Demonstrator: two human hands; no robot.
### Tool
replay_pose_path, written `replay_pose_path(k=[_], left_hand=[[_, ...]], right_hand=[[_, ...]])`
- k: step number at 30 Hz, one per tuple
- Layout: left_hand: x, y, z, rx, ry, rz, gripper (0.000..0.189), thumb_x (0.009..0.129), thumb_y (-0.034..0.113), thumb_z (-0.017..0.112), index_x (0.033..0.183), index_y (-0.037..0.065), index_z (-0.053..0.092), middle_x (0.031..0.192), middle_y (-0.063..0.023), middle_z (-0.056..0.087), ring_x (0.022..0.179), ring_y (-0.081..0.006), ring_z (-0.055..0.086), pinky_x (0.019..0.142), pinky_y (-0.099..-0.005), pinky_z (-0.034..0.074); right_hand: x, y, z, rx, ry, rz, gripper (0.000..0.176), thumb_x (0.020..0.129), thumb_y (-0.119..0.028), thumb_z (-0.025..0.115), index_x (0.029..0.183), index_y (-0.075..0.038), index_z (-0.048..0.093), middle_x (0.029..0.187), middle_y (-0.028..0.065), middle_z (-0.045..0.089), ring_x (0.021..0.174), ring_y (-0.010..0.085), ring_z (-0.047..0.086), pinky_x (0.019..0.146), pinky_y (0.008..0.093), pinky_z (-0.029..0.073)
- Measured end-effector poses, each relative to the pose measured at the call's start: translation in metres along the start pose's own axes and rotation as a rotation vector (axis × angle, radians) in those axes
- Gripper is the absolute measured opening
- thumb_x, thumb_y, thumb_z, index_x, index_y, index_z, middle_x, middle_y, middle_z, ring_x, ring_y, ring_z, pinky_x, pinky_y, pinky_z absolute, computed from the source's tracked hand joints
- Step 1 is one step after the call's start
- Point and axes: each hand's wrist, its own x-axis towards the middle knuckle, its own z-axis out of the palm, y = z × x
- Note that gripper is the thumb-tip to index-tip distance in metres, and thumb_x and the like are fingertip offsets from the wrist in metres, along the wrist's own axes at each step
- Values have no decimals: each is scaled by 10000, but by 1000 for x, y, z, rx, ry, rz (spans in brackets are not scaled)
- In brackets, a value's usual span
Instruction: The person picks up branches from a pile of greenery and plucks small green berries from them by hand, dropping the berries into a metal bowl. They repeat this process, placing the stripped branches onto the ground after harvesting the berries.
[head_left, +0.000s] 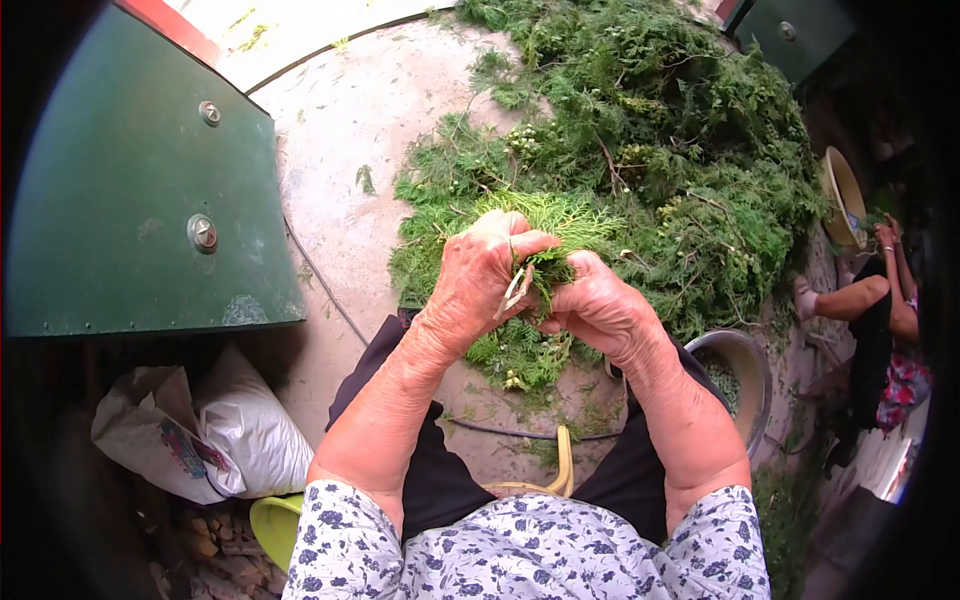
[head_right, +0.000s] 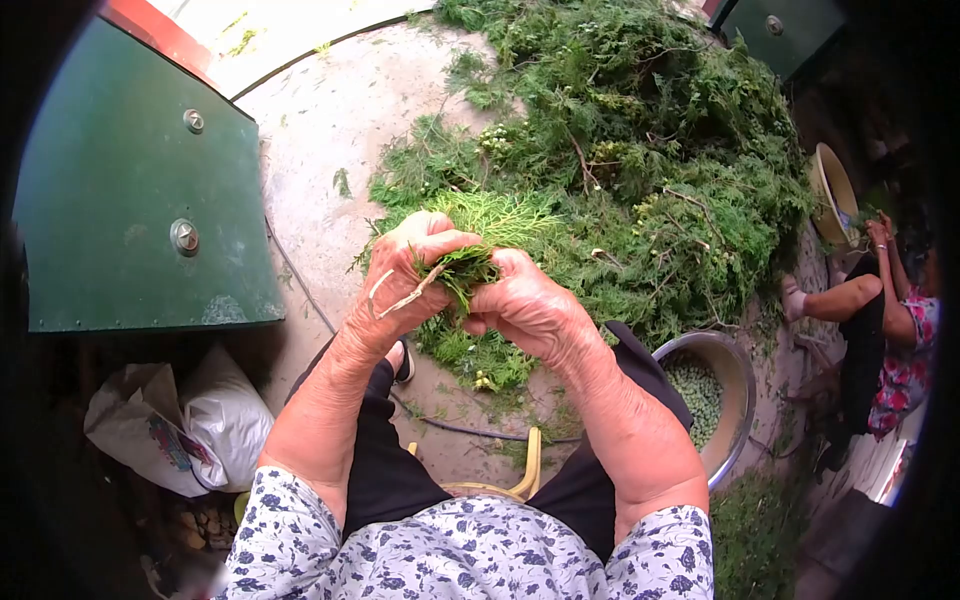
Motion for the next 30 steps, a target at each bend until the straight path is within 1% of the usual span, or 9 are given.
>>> replay_pose_path(k=[4, 6, 9, 11, 14, 16, 19, 25, 30], left_hand=[[-1, -5, 6, -49, 46, -3, 282, 580, 103, 677, 852, 85, 605, 744, -80, 548, 743, -285, 561, 636, -382, 462], [-1, -10, 6, -127, -56, -196, 213, 686, 174, 682, 889, 124, 641, 804, -63, 573, 783, -250, 569, 678, -356, 448], [-9, -13, 4, -16, -10, -35, 171, 746, 185, 648, 910, 138, 636, 872, -26, 581, 804, -213, 574, 734, -344, 436], [-6, -11, 1, -102, -168, -199, 190, 772, 200, 624, 955, 151, 623, 959, -13, 565, 880, -193, 559, 784, -331, 421], [-8, -16, 7, -123, 35, 111, 209, 769, 193, 633, 967, 132, 605, 966, -20, 560, 893, -203, 551, 793, -331, 423], [-1, -14, 5, -530, -23, -37, 128, 714, 76, 666, 828, 56, 610, 733, -77, 585, 661, -199, 569, 611, -299, 462], [0, -17, 2, -268, -72, 99, 217, 688, 98, 666, 885, 80, 576, 774, -46, 556, 747, -235, 562, 703, -317, 455], [-1, -15, 12, -121, 29, 64, 218, 647, 94, 668, 846, 72, 582, 703, -88, 516, 684, -268, 547, 599, -358, 449], [-2, -10, 9, -41, -45, -3, 245, 624, 127, 644, 856, 72, 591, 800, -79, 562, 781, -280, 571, 662, -368, 472]], right_hand=[[1, 3, 1, 77, -41, -20, 212, 733, 43, 613, 938, 8, 572, 770, 34, 575, 613, 110, 543, 498, 242, 430], [0, 3, 1, 73, -43, -8, 217, 744, 31, 619, 953, 10, 566, 772, 38, 576, 613, 115, 552, 497, 236, 432], [-2, 1, 4, 58, -22, 21, 228, 761, 13, 627, 979, 14, 555, 772, 44, 576, 616, 125, 567, 497, 223, 436], [-2, 0, 5, 48, 0, 38, 233, 768, 7, 628, 988, 16, 551, 771, 47, 576, 619, 130, 574, 498, 217, 438], [1, 2, 4, 41, 14, 15, 248, 754, 34, 618, 989, 15, 542, 762, 49, 571, 607, 132, 564, 490, 227, 431], [1, 4, 2, 68, -3, -15, 240, 729, 69, 604, 955, 13, 546, 755, 57, 567, 588, 136, 553, 479, 239, 423], [1, 6, 2, -2, 17, 28, 308, 708, 104, 590, 988, -15, 539, 790, 44, 564, 587, 131, 524, 478, 256, 398], [1, 7, -2, 66, -10, 20, 216, 707, 86, 599, 905, 6, 564, 755, 56, 563, 596, 135, 545, 478, 252, 426], [2, 9, -4, 89, -1, 12, 224, 719, 71, 607, 929, 10, 561, 776, 54, 566, 606, 140, 558, 495, 257, 450]])
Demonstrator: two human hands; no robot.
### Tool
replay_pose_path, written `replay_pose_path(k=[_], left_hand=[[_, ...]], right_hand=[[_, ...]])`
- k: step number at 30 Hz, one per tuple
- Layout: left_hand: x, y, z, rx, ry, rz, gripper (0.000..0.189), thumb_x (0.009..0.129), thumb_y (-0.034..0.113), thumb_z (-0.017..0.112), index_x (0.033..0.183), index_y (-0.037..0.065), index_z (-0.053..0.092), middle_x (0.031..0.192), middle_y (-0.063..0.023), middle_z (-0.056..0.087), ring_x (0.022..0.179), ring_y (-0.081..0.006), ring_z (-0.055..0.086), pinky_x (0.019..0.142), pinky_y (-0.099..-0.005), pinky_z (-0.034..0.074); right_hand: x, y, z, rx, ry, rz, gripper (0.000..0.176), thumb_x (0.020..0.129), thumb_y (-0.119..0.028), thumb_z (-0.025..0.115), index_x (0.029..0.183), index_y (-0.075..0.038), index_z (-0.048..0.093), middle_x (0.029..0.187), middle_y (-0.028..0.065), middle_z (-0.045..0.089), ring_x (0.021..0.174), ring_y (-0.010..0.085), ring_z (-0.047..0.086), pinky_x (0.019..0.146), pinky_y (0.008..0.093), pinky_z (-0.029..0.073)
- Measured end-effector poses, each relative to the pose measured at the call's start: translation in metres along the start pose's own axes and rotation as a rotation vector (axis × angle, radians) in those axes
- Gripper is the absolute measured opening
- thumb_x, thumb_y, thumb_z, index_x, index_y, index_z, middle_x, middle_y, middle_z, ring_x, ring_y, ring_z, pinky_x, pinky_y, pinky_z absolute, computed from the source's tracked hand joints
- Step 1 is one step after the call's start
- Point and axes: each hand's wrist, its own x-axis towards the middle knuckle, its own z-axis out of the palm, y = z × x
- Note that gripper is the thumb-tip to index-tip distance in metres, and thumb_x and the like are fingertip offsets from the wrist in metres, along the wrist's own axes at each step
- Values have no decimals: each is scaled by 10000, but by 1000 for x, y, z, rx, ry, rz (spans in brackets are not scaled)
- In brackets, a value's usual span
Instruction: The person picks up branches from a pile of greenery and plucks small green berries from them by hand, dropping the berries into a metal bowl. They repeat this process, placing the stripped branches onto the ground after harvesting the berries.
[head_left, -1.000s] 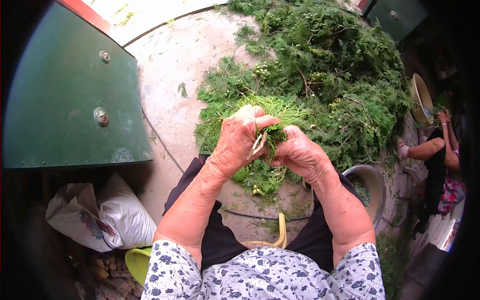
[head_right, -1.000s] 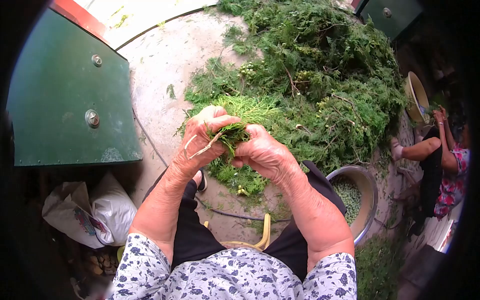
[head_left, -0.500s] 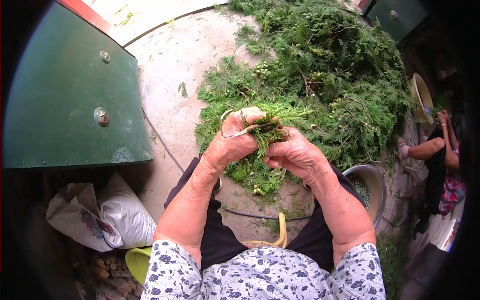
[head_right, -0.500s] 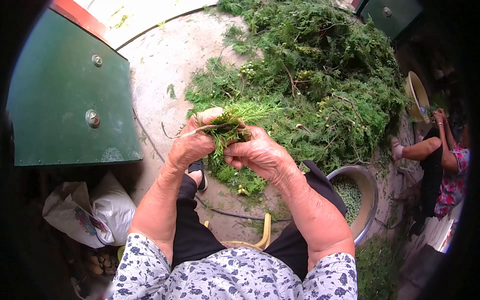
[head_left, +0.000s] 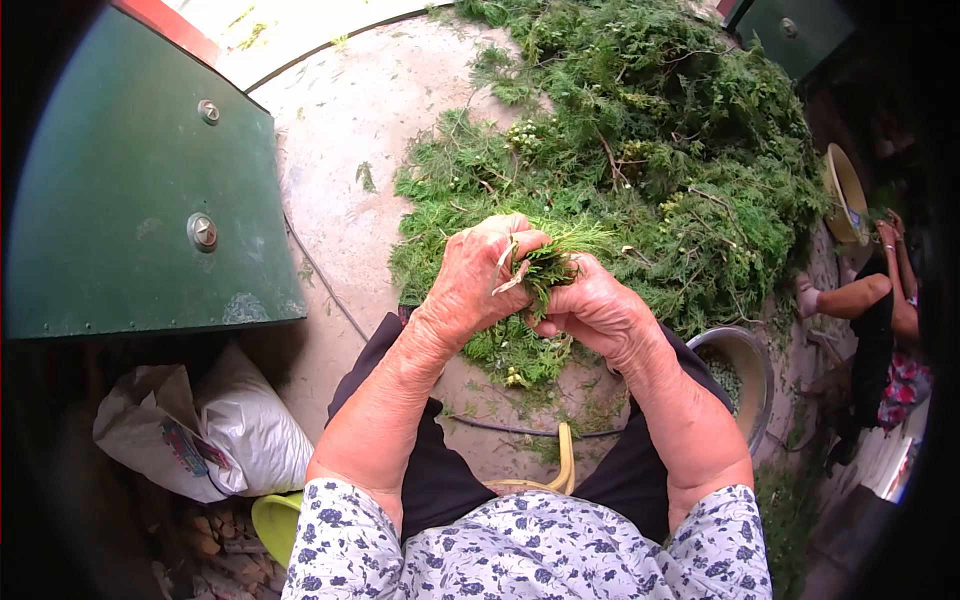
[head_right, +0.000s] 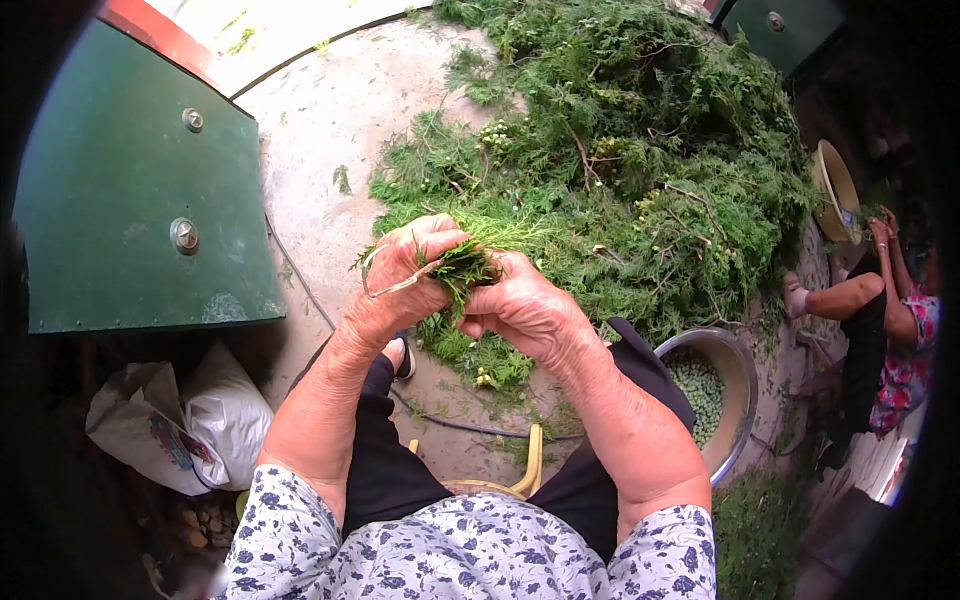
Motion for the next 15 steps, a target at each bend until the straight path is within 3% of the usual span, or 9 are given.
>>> replay_pose_path(k=[2, 5, 7, 9, 11, 12, 14, 15], left_hand=[[-1, 0, 1, 15, -16, -12, 233, 632, 131, 643, 848, 65, 585, 801, -82, 563, 768, -281, 573, 650, -369, 474], [-3, -1, 4, 166, 92, 131, 197, 658, 128, 632, 825, 47, 565, 764, -91, 556, 706, -287, 571, 616, -359, 471], [-2, -6, 8, -232, 70, -19, 165, 678, 106, 625, 807, 38, 548, 720, -99, 552, 648, -285, 569, 587, -356, 464], [-3, -7, 9, -210, 117, 43, 159, 675, 81, 636, 794, 32, 542, 688, -103, 548, 635, -276, 572, 593, -354, 463], [-4, -1, 4, 187, -111, -19, 118, 784, 132, 614, 899, 116, 627, 867, -41, 605, 811, -217, 588, 732, -338, 443], [-3, 4, 1, 187, -111, -18, 118, 784, 132, 614, 899, 116, 627, 867, -41, 605, 811, -217, 588, 732, -338, 443], [-1, 10, -4, -379, 164, -159, 157, 672, 104, 658, 796, 30, 595, 758, -88, 606, 665, -222, 598, 607, -325, 472], [-3, 6, -3, -378, 164, -159, 157, 672, 104, 658, 796, 30, 595, 758, -88, 606, 665, -222, 598, 607, -325, 472]], right_hand=[[1, 1, -2, -3, -21, -2, 222, 727, 66, 606, 937, 11, 560, 782, 54, 568, 616, 144, 568, 504, 259, 460], [0, 0, 0, -25, -21, -8, 186, 768, 39, 590, 949, 17, 553, 781, 56, 572, 624, 150, 585, 511, 251, 476], [0, 1, 0, -30, -28, -16, 159, 808, 6, 569, 963, 27, 544, 781, 59, 573, 607, 143, 591, 486, 231, 477], [1, 4, -2, -57, -8, -26, 153, 818, -8, 566, 964, 32, 541, 778, 58, 572, 592, 132, 587, 474, 220, 475], [1, 6, -1, -84, 12, -35, 150, 828, -21, 563, 964, 38, 538, 775, 57, 571, 578, 121, 582, 462, 209, 474], [1, 6, 1, -120, 55, -40, 164, 830, -31, 571, 974, 40, 538, 777, 54, 569, 575, 113, 581, 460, 206, 476], [0, 7, 2, -156, 98, -46, 179, 832, -41, 578, 984, 42, 537, 779, 51, 568, 573, 105, 579, 458, 204, 478], [-1, 6, 2, -136, 95, -47, 194, 836, -56, 582, 999, 41, 536, 790, 49, 566, 582, 98, 578, 466, 201, 481]])
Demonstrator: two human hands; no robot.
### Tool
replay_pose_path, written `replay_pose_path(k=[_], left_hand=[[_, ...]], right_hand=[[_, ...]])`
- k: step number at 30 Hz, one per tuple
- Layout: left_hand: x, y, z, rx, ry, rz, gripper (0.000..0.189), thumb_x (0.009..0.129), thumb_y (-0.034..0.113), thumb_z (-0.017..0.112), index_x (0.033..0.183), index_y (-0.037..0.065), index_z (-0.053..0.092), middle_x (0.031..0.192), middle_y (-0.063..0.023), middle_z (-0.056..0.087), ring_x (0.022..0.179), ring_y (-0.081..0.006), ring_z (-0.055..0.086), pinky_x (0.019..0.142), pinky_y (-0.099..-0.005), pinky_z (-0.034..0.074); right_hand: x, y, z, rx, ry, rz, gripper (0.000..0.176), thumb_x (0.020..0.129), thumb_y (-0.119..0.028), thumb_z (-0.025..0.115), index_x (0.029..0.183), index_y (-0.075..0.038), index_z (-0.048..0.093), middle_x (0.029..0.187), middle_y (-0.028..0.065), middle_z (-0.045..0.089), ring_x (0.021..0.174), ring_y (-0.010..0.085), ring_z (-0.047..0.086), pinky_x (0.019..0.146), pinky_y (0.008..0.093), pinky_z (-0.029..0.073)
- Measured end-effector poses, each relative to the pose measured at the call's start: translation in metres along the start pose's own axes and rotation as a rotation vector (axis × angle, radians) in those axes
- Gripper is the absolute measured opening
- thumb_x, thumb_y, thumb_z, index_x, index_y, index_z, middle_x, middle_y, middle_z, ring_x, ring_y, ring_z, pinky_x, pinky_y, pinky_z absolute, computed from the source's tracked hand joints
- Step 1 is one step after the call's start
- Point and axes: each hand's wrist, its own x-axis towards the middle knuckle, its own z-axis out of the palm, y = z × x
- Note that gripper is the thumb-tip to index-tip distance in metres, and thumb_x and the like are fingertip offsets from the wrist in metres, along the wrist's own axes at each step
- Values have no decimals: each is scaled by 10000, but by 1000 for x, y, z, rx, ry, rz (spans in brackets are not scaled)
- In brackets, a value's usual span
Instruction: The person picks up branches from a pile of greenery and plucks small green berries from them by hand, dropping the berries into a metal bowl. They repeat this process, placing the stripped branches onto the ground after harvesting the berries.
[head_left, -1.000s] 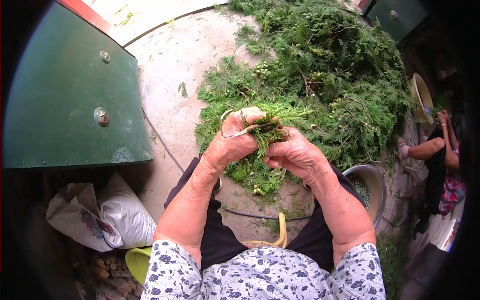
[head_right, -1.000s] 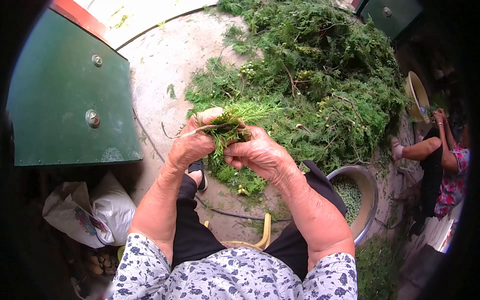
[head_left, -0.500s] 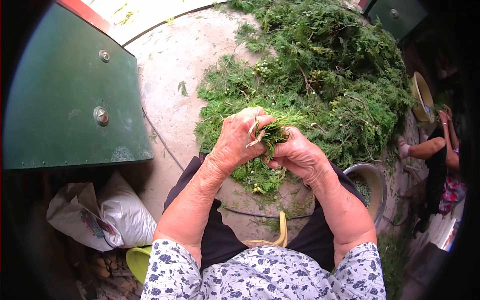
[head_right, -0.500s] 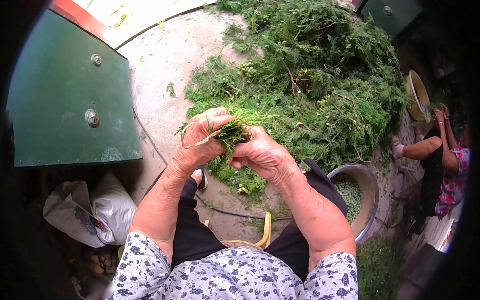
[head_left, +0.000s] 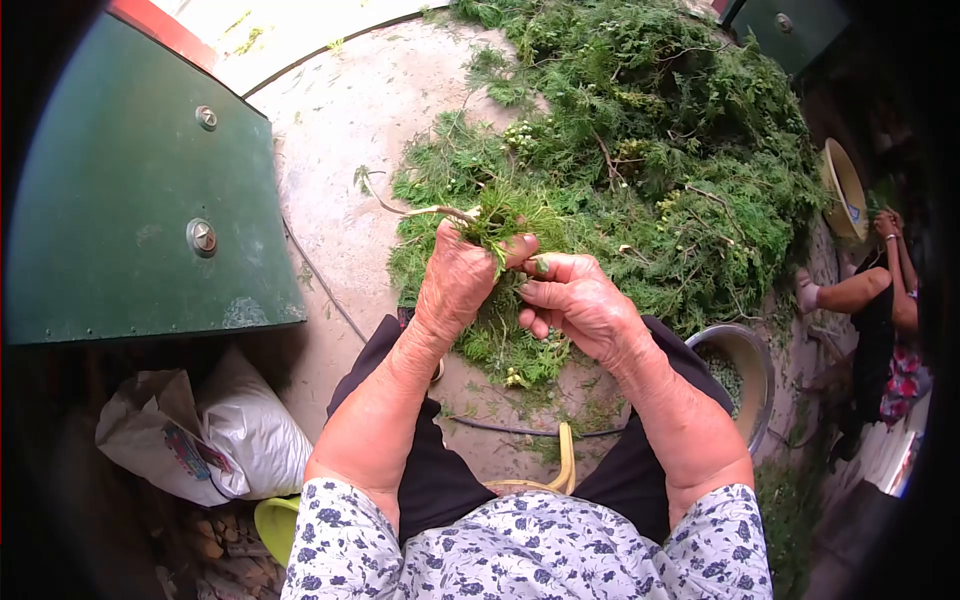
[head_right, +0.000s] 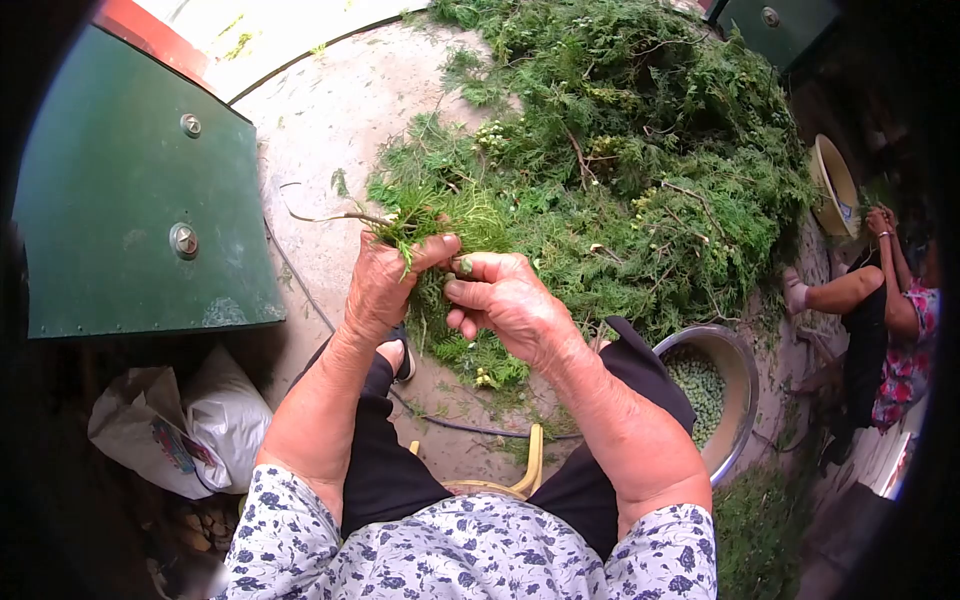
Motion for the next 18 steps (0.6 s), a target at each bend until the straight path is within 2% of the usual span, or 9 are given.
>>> replay_pose_path(k=[2, 3, 4, 6, 11, 13, 15, 16, 18], left_hand=[[-2, -12, -2, -234, 36, -197, 144, 683, 94, 649, 818, 50, 624, 784, -80, 624, 674, -209, 606, 607, -314, 476], [3, -1, -5, -486, 37, -448, 149, 685, 59, 634, 833, 82, 636, 782, -75, 622, 679, -208, 608, 608, -310, 481], [1, -5, -3, -485, 37, -447, 149, 685, 59, 634, 833, 82, 636, 782, -75, 622, 679, -208, 608, 608, -310, 481], [-4, -14, 0, -11, 35, -28, 183, 682, 33, 618, 842, 117, 647, 784, -64, 621, 684, -207, 609, 607, -304, 483], [-4, -11, -6, -64, 8, -68, 198, 672, 35, 615, 844, 125, 650, 771, -55, 619, 681, -212, 608, 605, -308, 482], [-3, -11, -9, -10, -10, -67, 197, 673, 39, 614, 845, 129, 650, 763, -49, 618, 680, -212, 608, 602, -307, 481], [-1, -7, -11, 73, -2, 89, 119, 706, 59, 620, 816, 99, 644, 720, -43, 617, 653, -195, 603, 595, -300, 472], [0, -2, -11, 73, -3, 89, 119, 706, 59, 620, 816, 99, 644, 720, -43, 617, 653, -195, 603, 595, -300, 472], [3, 11, -9, -220, 4, -316, 50, 740, 96, 632, 771, 58, 629, 670, -44, 614, 612, -164, 586, 582, -290, 457]], right_hand=[[-2, -1, 0, 20, -3, 0, 210, 840, -70, 586, 1013, 39, 535, 802, 46, 565, 591, 92, 578, 474, 198, 483], [-3, -3, 1, 3, -17, -21, 226, 844, -83, 588, 1030, 33, 532, 815, 45, 564, 602, 92, 578, 477, 196, 483], [-3, -4, 2, -14, -31, -42, 241, 848, -96, 589, 1047, 27, 529, 829, 44, 563, 612, 93, 578, 480, 193, 482], [-3, -2, 1, -3, -48, -59, 243, 853, -109, 587, 1049, 22, 528, 833, 42, 563, 619, 96, 577, 484, 194, 482], [-4, -5, 2, 19, -48, -70, 242, 866, -153, 584, 1037, 7, 525, 834, 37, 562, 622, 108, 577, 478, 205, 475], [-4, -4, 0, 177, 3, -85, 227, 869, -178, 583, 1002, -1, 532, 820, 37, 563, 597, 107, 569, 451, 204, 456], [-3, -4, 0, 212, 18, -98, 215, 871, -182, 580, 985, -5, 537, 808, 39, 564, 579, 105, 562, 433, 199, 440], [-3, -4, 0, 247, 33, -110, 205, 872, -186, 578, 968, -8, 542, 796, 41, 564, 560, 103, 555, 416, 194, 425], [-2, -5, 0, 212, 57, -106, 193, 875, -186, 575, 955, -13, 547, 788, 41, 566, 553, 100, 550, 413, 190, 418]])
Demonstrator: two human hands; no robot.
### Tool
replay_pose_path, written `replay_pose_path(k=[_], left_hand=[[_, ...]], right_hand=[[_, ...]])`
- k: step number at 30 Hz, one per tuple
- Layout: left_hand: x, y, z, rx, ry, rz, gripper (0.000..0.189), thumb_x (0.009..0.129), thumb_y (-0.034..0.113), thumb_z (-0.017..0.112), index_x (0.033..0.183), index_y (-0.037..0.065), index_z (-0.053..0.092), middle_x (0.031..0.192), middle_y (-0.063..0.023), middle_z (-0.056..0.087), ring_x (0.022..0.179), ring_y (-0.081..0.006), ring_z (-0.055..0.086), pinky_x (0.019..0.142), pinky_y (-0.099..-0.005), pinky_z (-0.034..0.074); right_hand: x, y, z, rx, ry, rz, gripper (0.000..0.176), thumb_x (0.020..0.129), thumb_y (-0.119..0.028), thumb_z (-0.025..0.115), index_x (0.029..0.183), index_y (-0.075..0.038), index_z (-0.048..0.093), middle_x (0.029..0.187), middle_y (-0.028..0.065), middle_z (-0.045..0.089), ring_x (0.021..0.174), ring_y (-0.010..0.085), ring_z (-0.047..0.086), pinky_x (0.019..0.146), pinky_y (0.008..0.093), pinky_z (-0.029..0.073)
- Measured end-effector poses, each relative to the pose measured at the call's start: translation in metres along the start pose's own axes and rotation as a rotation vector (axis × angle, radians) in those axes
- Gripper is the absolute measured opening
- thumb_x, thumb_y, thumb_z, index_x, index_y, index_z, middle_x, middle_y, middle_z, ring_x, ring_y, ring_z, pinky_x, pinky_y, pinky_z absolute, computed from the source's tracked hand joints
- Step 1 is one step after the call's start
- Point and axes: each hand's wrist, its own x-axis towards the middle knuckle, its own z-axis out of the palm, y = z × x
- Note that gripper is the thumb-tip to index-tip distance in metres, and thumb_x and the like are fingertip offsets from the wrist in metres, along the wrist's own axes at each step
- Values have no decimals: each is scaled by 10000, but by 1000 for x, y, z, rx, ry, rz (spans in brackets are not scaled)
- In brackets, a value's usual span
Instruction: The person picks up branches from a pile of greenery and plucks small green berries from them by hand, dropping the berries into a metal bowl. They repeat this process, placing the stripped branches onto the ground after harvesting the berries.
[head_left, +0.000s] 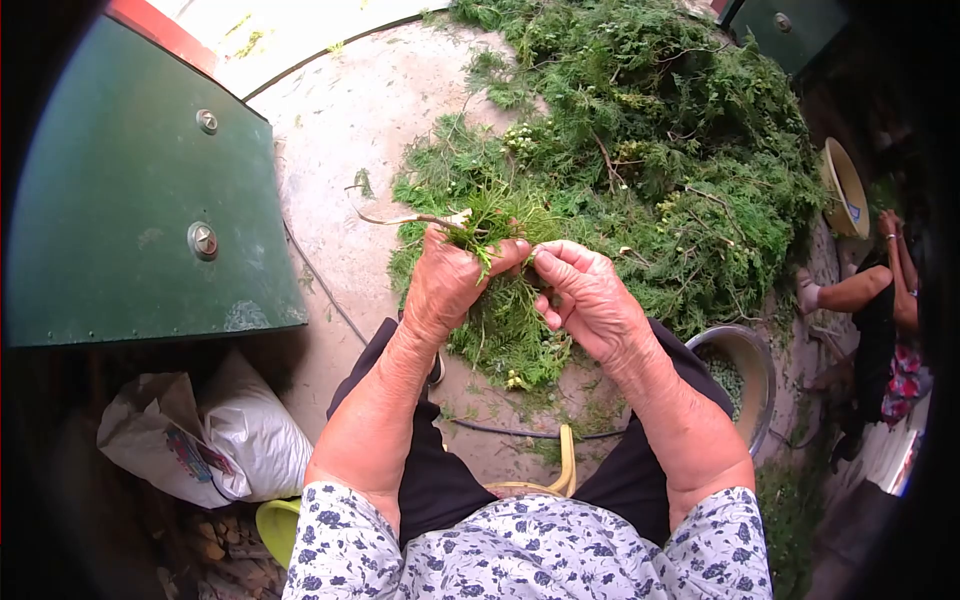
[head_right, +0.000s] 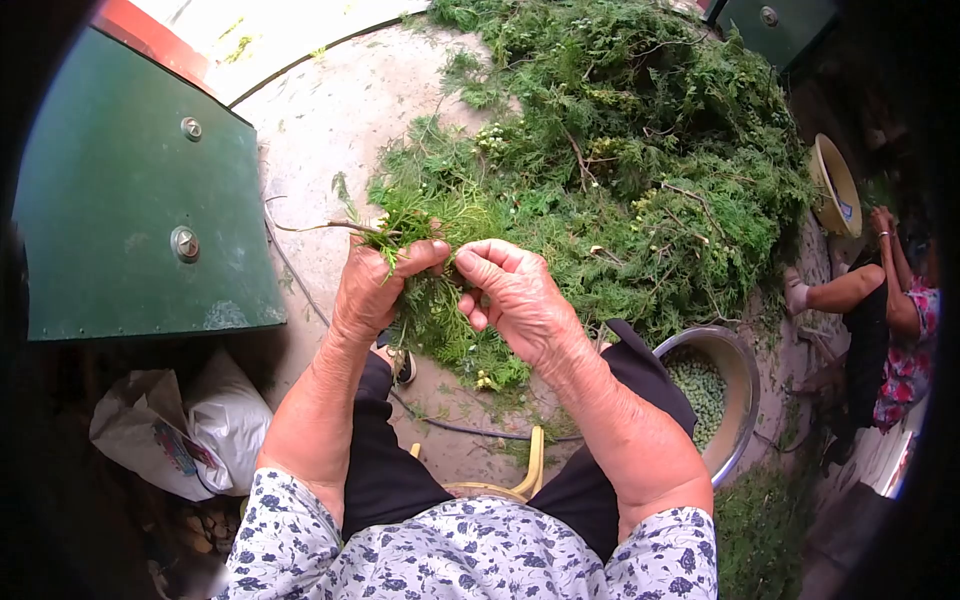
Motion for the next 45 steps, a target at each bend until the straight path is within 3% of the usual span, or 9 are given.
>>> replay_pose_path(k=[7, 14, 18, 25, 29, 35, 38, 40, 45], left_hand=[[4, -3, -1, -427, 282, -97, 89, 746, 125, 640, 707, 54, 602, 639, 1, 587, 574, -92, 528, 527, -257, 408], [-3, -3, -14, -597, 246, -355, 133, 763, 214, 641, 804, 91, 613, 712, 14, 579, 570, -76, 490, 504, -224, 399], [-6, -17, -29, -802, 163, -304, 100, 792, 201, 614, 793, 118, 557, 668, 34, 532, 511, -52, 452, 444, -183, 378], [-31, -18, -32, -1152, 191, -252, 83, 824, 178, 582, 787, 129, 525, 639, 52, 510, 482, -41, 456, 413, -169, 398], [-57, -11, -35, -1201, 239, -189, 106, 838, 190, 574, 766, 137, 516, 645, 51, 509, 479, -49, 469, 409, -176, 423], [-95, -14, -34, -1260, 296, -148, 147, 832, 213, 570, 719, 142, 507, 642, 45, 522, 498, -61, 481, 447, -201, 420], [-107, -17, -33, -1255, 401, -96, 150, 838, 220, 567, 730, 138, 503, 664, 48, 524, 529, -69, 480, 483, -208, 420], [-111, -18, -32, -1353, 325, -70, 157, 843, 226, 563, 729, 139, 500, 679, 52, 523, 547, -76, 477, 510, -214, 421], [-129, -12, -24, -1328, 320, -55, 131, 849, 233, 562, 779, 127, 530, 695, 42, 537, 568, -91, 517, 492, -240, 436]], right_hand=[[-4, -10, -7, -45, 30, -88, 163, 878, -176, 568, 942, -27, 554, 798, 45, 577, 593, 103, 552, 442, 192, 410], [-16, -31, -20, -10, 46, -173, 158, 865, -115, 573, 982, -13, 546, 838, 67, 586, 659, 115, 563, 488, 210, 440], [-44, -62, -29, -174, 116, -281, 171, 855, -75, 572, 1006, 2, 550, 846, 68, 594, 654, 110, 569, 494, 201, 446], [-164, -60, -127, -548, 610, -337, 231, 800, 17, 550, 1030, 7, 534, 862, 40, 555, 634, 86, 558, 494, 185, 442], [-239, -17, -206, -674, 1012, -142, 274, 797, -31, 510, 1062, -19, 577, 819, 22, 585, 638, 92, 552, 515, 236, 458], [-318, 17, -294, -951, 1282, 225, 284, 771, -57, 496, 1033, -32, 604, 738, 39, 567, 590, 83, 520, 448, 223, 424], [-331, 18, -334, -1157, 1302, 120, 256, 795, -52, 489, 1018, -13, 608, 724, 40, 556, 620, 93, 539, 483, 225, 445], [-309, 9, -288, -915, 1237, -379, 251, 848, -34, 470, 1069, 13, 579, 876, 70, 586, 712, 143, 595, 564, 253, 494], [-247, -3, -131, -695, 933, -824, 209, 898, -52, 472, 1072, 26, 557, 939, 98, 566, 743, 150, 615, 584, 232, 518]])
